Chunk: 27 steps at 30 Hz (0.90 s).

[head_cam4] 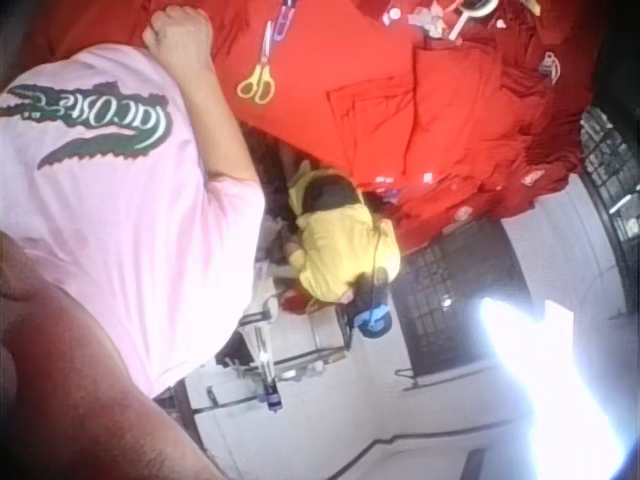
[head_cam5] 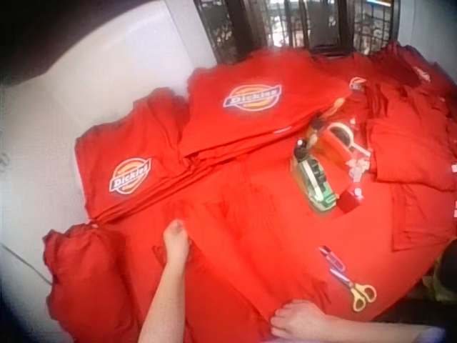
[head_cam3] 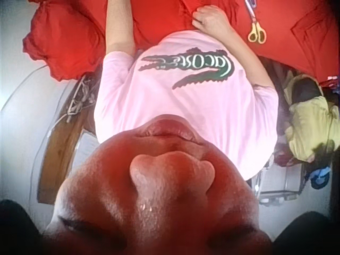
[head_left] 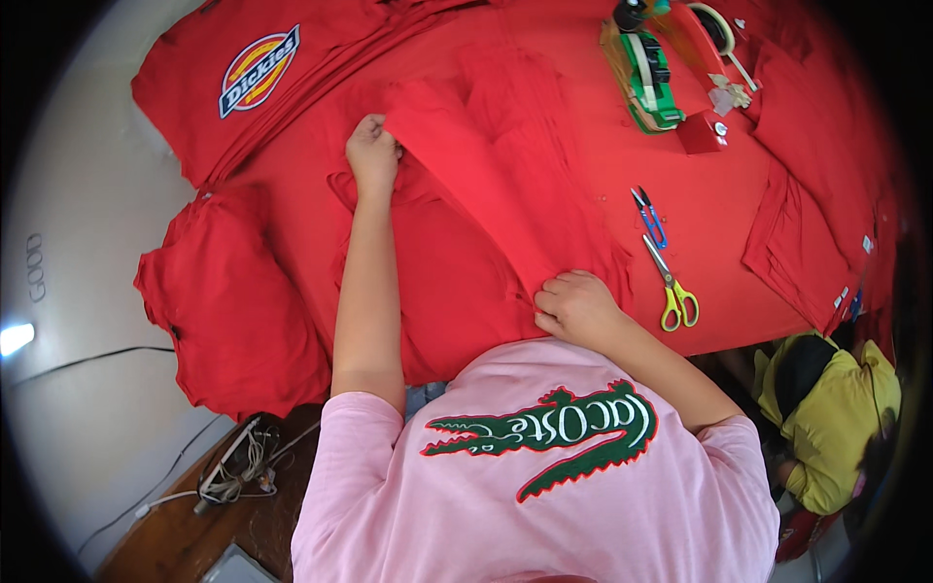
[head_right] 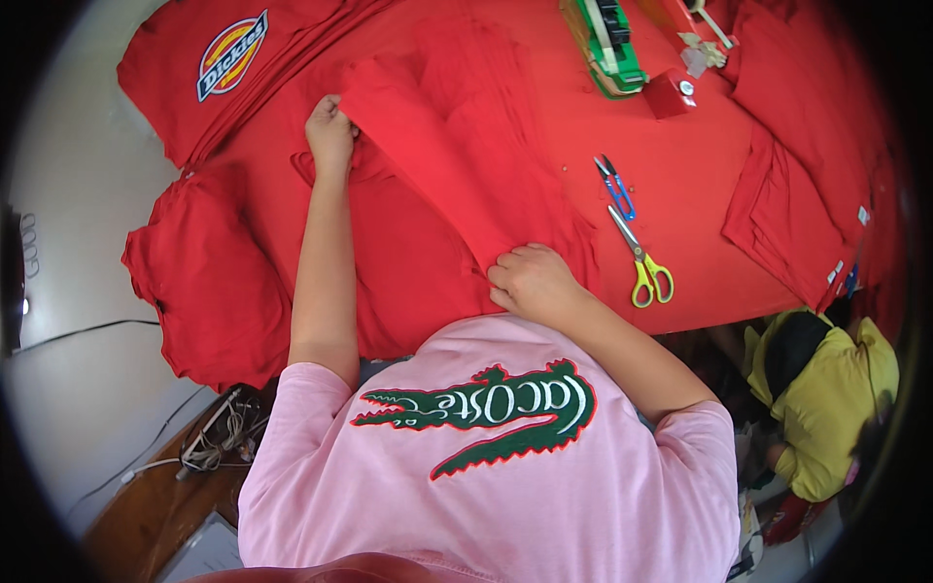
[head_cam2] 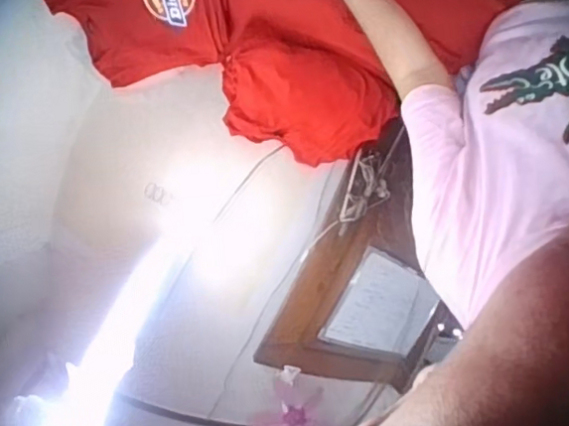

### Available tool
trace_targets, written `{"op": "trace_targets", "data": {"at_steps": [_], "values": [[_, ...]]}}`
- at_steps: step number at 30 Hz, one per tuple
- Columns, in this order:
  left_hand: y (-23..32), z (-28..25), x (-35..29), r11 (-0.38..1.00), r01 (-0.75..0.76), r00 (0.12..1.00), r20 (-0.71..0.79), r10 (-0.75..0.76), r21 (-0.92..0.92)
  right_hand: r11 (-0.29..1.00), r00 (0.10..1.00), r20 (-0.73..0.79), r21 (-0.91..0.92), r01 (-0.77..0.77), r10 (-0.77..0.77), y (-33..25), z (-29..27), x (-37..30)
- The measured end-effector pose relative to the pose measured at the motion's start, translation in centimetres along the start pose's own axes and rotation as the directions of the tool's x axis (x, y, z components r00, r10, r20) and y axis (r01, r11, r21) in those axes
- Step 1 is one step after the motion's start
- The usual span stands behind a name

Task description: The person folds red t-shirts by hand on a table, aligning the sleeves and body, and kemudian places them into stacks.

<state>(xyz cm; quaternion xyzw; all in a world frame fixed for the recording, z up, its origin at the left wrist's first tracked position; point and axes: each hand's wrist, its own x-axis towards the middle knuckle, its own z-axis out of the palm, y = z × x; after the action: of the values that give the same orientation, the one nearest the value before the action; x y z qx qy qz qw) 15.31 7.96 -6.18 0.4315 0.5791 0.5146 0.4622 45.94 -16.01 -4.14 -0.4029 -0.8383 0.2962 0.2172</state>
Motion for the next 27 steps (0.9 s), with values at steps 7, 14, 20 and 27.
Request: {"op": "trace_targets", "data": {"at_steps": [7, 14, 20, 27], "values": [[-0.5, -0.4, 0.1, 0.999, -0.040, 0.998, 0.050, 0.041, -0.015, 0.980, 0.950, 0.245, 0.011, -0.200, 0.192, 0.1, -0.6, 2.3], [2.0, -2.3, 1.5, 0.972, 0.121, 0.903, 0.385, -0.191, 0.199, 0.943, 0.945, -0.002, 0.067, -0.327, 0.328, -1.4, -0.8, 6.4], [8.5, 5.0, 1.1, 0.587, -0.504, 0.864, 0.371, 0.341, 0.633, 0.931, 0.930, 0.061, -0.065, -0.360, 0.364, -0.1, -0.7, 7.9], [4.1, 16.8, 0.6, 0.461, -0.451, 0.890, 0.348, 0.294, 0.764, 0.951, 0.943, -0.142, 0.114, -0.287, 0.301, 1.7, -2.3, 5.9]]}}
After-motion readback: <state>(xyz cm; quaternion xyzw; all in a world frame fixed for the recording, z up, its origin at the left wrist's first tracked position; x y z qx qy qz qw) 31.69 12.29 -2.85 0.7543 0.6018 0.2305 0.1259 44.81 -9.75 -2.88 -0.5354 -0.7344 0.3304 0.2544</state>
